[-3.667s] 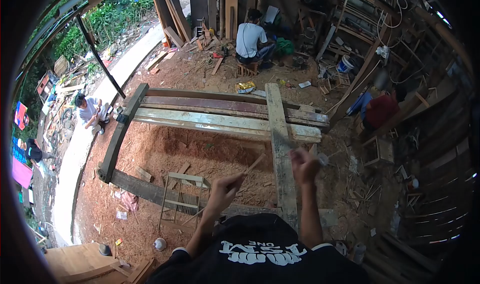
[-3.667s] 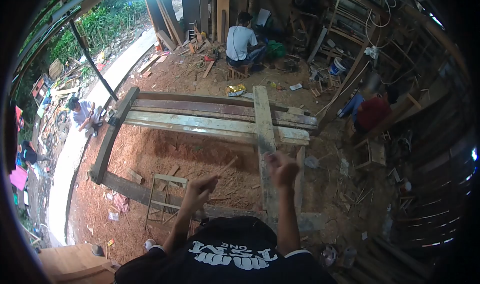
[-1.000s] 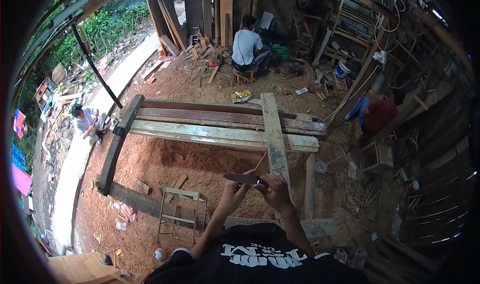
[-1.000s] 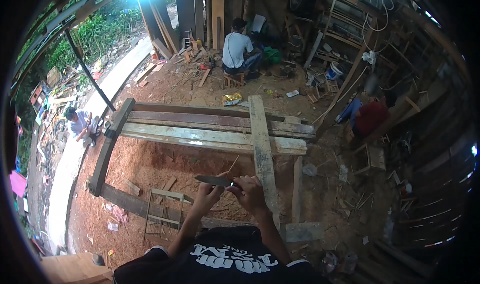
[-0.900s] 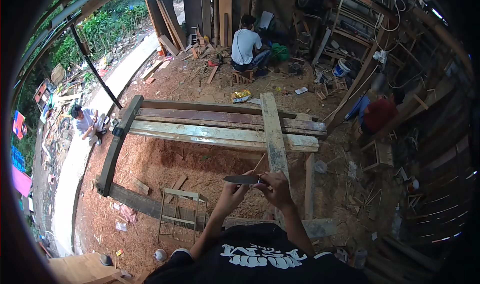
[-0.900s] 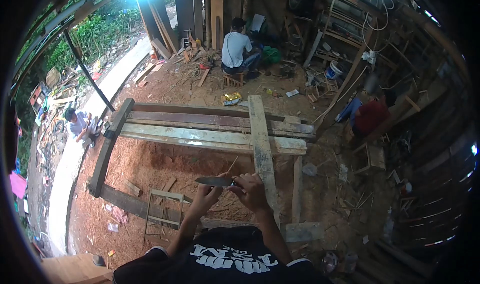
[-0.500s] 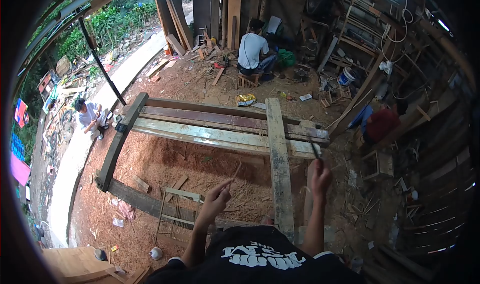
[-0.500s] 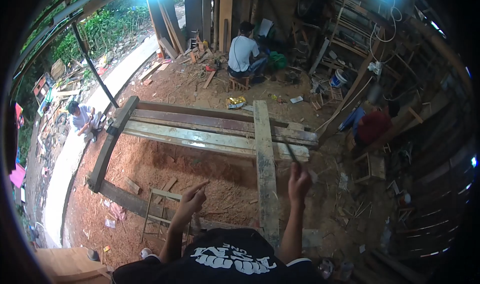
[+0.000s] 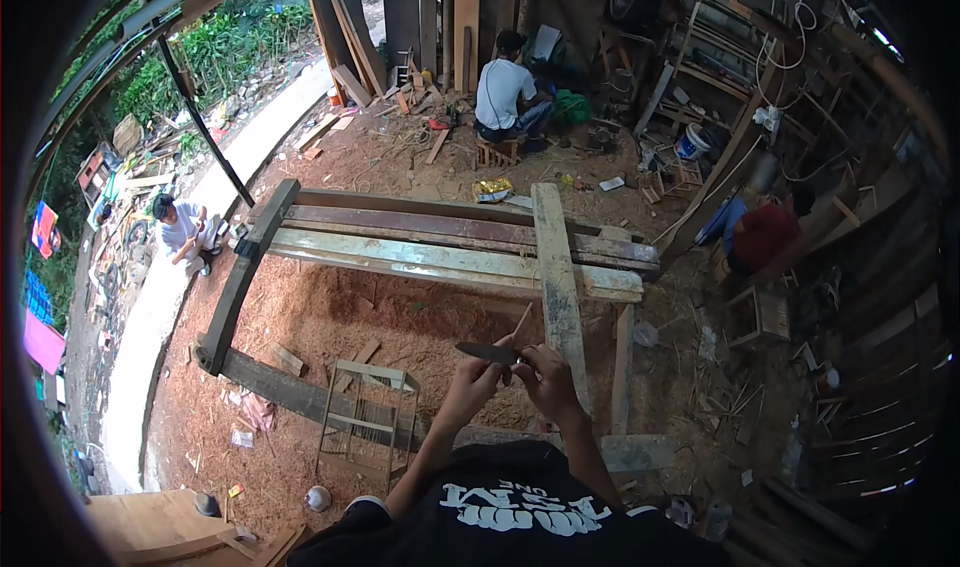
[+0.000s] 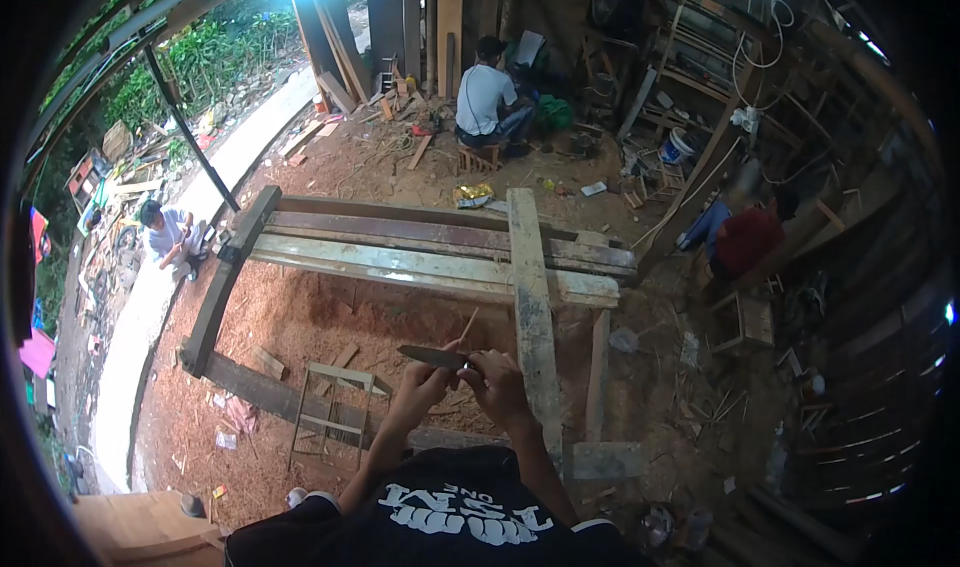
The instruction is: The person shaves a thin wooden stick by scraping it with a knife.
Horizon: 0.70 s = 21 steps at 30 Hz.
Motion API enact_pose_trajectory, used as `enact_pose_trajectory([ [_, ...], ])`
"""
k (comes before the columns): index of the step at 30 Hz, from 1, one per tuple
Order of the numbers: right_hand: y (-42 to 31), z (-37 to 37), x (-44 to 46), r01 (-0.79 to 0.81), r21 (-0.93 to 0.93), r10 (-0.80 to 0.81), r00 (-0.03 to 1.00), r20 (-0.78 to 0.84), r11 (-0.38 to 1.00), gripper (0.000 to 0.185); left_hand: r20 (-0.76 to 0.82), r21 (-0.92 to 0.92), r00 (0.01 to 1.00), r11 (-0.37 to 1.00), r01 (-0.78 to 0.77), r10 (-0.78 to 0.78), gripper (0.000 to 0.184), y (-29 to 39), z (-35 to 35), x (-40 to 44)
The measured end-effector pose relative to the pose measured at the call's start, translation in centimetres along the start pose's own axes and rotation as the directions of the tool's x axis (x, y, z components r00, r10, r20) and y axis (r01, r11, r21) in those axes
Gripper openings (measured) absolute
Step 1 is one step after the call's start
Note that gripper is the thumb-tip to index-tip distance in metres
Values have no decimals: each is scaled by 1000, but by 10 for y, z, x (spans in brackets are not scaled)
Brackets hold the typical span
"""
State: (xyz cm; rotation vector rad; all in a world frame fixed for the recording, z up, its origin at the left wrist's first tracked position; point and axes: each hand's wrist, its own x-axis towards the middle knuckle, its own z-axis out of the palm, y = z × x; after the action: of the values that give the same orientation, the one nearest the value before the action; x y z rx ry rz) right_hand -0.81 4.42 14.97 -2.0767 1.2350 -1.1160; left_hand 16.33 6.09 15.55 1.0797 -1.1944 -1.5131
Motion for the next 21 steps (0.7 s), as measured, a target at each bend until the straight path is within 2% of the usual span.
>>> enact_pose_trajectory([
  [2,2,-2,-6,48,-72,-46,999,27,996,37,19,6,1000,1000,-19,19,46,-7,-2,-6],
  [5,-1,-11,-8,168,-136,-159,985,72,976,37,46,-101,992,987,121,-117,45,1,-4,-24],
  [8,4,-10,-12,201,-160,-196,980,43,967,39,31,-162,992,978,128,-124,44,0,-4,-34],
  [11,16,-16,-15,145,-199,-153,988,-22,969,40,56,-104,982,978,183,-178,43,-6,-12,-37],
  [12,18,-15,-18,115,-227,-115,993,12,967,41,46,-98,982,977,188,-184,43,-8,-11,-40],
  [15,23,-16,-22,88,-255,-113,990,-85,963,38,44,-126,983,975,183,-179,42,-3,-4,-38],
  [17,48,-33,-25,-26,-384,-58,977,-206,923,33,61,-194,984,965,178,-169,42,14,-8,-45],
  [18,68,-45,-30,-260,-314,136,920,-367,913,31,80,-188,978,961,203,-191,43,13,-15,-54],
  [19,86,-61,-34,-470,-207,317,802,-505,858,29,99,-180,973,958,224,-209,43,9,-23,-65],
  [21,98,-98,-34,-403,-299,129,754,-644,865,31,90,-183,974,957,224,-210,44,6,-35,-67],
])
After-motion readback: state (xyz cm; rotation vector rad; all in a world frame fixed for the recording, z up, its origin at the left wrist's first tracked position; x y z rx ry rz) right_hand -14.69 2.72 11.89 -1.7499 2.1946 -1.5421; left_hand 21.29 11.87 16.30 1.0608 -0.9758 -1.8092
